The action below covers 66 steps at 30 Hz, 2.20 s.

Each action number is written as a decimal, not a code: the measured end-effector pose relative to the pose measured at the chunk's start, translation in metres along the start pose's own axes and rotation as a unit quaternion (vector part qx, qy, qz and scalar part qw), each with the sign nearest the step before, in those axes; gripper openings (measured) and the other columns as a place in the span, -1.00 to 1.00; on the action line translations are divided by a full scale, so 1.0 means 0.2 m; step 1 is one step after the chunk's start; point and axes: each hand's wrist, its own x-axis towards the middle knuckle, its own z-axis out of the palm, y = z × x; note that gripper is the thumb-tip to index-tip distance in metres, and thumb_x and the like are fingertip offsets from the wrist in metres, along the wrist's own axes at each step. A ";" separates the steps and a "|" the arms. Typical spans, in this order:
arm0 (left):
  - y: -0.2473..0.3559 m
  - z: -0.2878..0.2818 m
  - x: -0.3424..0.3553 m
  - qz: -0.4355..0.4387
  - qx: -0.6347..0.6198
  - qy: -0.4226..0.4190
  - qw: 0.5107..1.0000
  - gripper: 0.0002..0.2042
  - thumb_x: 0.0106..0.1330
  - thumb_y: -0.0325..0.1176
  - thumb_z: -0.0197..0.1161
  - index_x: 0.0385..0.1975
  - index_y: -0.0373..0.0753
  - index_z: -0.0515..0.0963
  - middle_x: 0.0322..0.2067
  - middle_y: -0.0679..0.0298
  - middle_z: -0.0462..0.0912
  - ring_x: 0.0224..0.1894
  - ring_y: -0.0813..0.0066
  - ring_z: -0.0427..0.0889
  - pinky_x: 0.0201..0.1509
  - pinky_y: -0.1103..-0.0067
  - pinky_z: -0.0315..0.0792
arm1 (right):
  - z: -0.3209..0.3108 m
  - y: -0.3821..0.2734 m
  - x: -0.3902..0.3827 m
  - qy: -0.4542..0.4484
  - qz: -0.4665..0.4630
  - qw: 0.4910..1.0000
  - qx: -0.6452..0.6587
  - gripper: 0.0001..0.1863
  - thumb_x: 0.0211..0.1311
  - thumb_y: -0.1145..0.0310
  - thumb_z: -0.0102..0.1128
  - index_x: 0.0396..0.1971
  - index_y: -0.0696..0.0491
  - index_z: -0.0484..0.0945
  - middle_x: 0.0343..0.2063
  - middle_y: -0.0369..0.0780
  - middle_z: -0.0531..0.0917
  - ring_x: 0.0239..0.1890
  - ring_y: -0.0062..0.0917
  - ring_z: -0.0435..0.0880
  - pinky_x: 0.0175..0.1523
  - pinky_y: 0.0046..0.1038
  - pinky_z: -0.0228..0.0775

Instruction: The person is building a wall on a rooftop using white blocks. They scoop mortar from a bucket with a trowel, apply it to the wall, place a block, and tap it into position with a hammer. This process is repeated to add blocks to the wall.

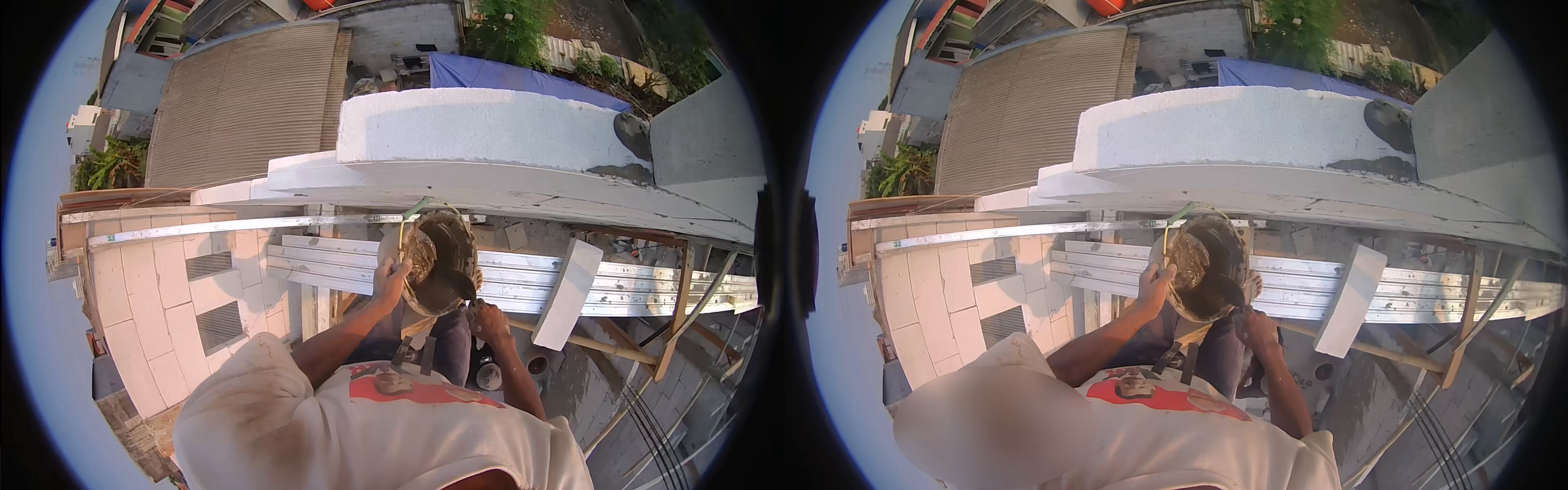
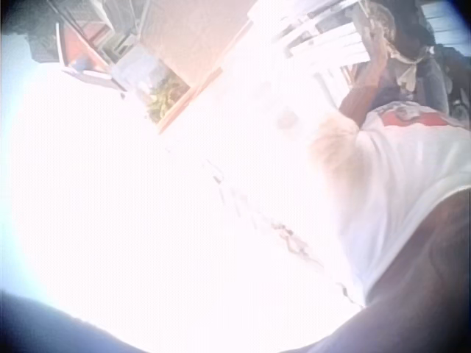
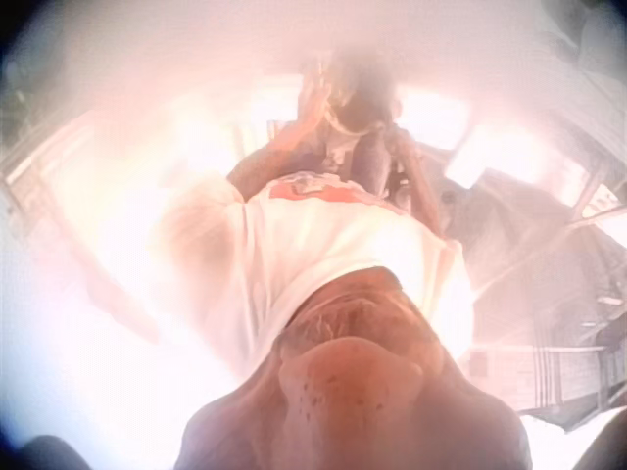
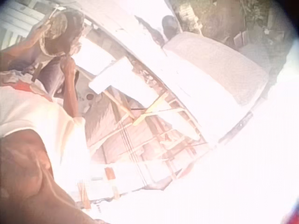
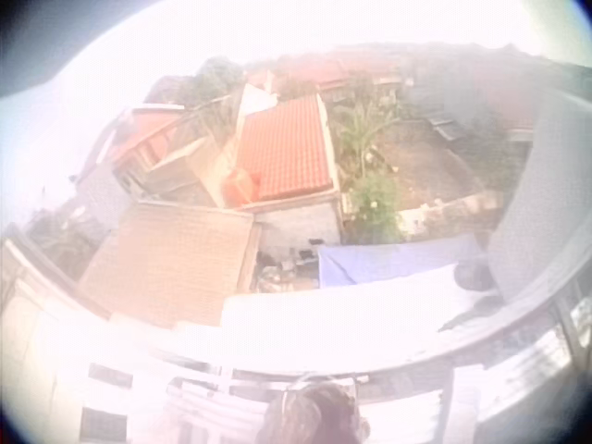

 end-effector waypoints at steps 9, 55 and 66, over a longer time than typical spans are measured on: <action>0.02 -0.80 -0.23 -0.027 -0.191 0.365 0.911 -0.53 0.39 -0.13 0.51 -0.59 -0.12 0.32 -0.57 0.51 0.27 -0.53 0.67 0.20 -0.45 0.56 0.18 | -0.21 -0.79 0.22 -0.082 -0.231 0.958 -0.147 -0.52 0.34 0.01 0.30 -0.01 0.13 0.58 -0.28 0.13 0.76 -0.16 0.11 0.77 -0.03 0.05 0.64; -0.15 -2.64 -0.22 0.044 -0.364 0.579 0.728 -0.54 0.46 -0.42 0.41 -0.58 -0.02 0.22 -0.55 0.59 0.12 -0.47 0.75 0.03 -0.42 0.64 -0.01 | 0.67 -2.97 0.70 -0.429 -0.295 0.845 -0.124 -0.42 0.39 -0.06 0.32 0.00 0.24 0.65 -0.26 0.04 0.72 -0.12 -0.15 0.73 0.07 -0.17 0.54; -0.23 -2.67 -0.22 -0.017 -0.417 0.606 0.677 -0.80 0.46 -0.35 0.39 -0.35 -0.19 0.48 -0.33 0.36 0.53 -0.28 0.54 0.49 -0.16 0.51 0.44 | 0.52 -2.82 0.70 -0.349 -0.292 0.889 0.047 -0.56 0.40 0.05 0.28 -0.39 0.19 0.57 -0.56 -0.21 0.60 -0.57 -0.51 0.57 -0.41 -0.38 0.41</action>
